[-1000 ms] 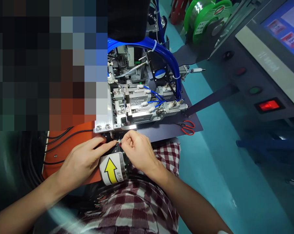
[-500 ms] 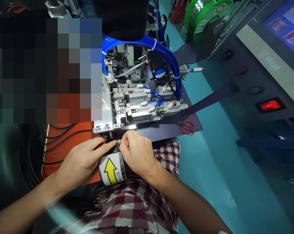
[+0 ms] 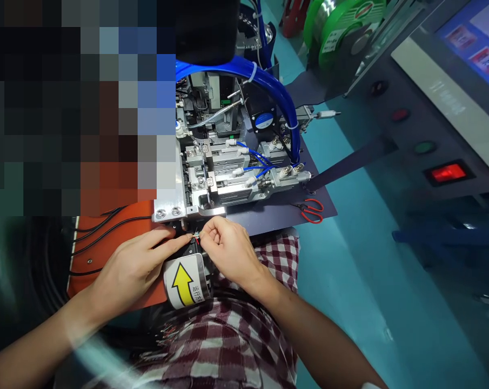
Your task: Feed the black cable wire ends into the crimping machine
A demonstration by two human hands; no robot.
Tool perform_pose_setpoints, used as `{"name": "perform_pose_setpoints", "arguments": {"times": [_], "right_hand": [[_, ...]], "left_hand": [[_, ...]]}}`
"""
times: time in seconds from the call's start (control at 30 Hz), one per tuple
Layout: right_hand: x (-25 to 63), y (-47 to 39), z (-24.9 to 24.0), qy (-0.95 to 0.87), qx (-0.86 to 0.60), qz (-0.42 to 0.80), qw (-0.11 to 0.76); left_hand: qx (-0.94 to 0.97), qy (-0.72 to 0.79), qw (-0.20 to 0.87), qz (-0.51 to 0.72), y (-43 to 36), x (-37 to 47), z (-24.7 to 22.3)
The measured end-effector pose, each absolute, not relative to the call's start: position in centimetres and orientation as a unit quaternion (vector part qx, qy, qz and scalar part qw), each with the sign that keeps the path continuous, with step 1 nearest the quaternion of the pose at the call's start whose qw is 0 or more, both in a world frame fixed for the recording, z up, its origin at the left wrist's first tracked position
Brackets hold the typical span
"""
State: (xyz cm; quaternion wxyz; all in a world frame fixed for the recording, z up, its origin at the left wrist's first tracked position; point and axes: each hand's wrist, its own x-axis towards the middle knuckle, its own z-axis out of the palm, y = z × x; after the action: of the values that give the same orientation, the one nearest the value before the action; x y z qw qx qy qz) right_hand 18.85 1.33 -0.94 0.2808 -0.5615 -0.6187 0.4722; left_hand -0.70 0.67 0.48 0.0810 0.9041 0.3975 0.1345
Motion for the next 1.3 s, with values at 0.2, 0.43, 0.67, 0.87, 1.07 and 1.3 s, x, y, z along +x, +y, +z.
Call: {"name": "perform_pose_setpoints", "arguments": {"times": [0.2, 0.43, 0.67, 0.87, 1.07, 1.3], "right_hand": [[18.6, 1.3, -1.0, -0.579, -0.584, 0.498, 0.275], [18.8, 1.7, -2.3, -0.45, -0.543, 0.641, 0.303], [19.1, 1.0, -2.0, -0.464, -0.563, 0.588, 0.349], [18.3, 0.6, -2.3, -0.508, -0.571, 0.529, 0.37], [18.0, 0.8, -2.4, -0.508, -0.564, 0.542, 0.361], [18.2, 1.9, -2.7, -0.391, -0.532, 0.679, 0.321]], "left_hand": [[0.912, 0.383, 0.071, 0.131, 0.6, -0.6, 0.4], [0.91, 0.384, 0.075, 0.139, 0.6, -0.6, 0.4], [0.903, 0.387, 0.106, 0.155, 0.7, -0.8, 0.2], [0.899, 0.391, 0.11, 0.166, 0.8, -0.7, 0.2], [0.9, 0.39, 0.105, 0.166, 0.8, -0.7, 0.2], [0.895, 0.388, 0.133, 0.174, 0.9, -0.7, 0.4]]}}
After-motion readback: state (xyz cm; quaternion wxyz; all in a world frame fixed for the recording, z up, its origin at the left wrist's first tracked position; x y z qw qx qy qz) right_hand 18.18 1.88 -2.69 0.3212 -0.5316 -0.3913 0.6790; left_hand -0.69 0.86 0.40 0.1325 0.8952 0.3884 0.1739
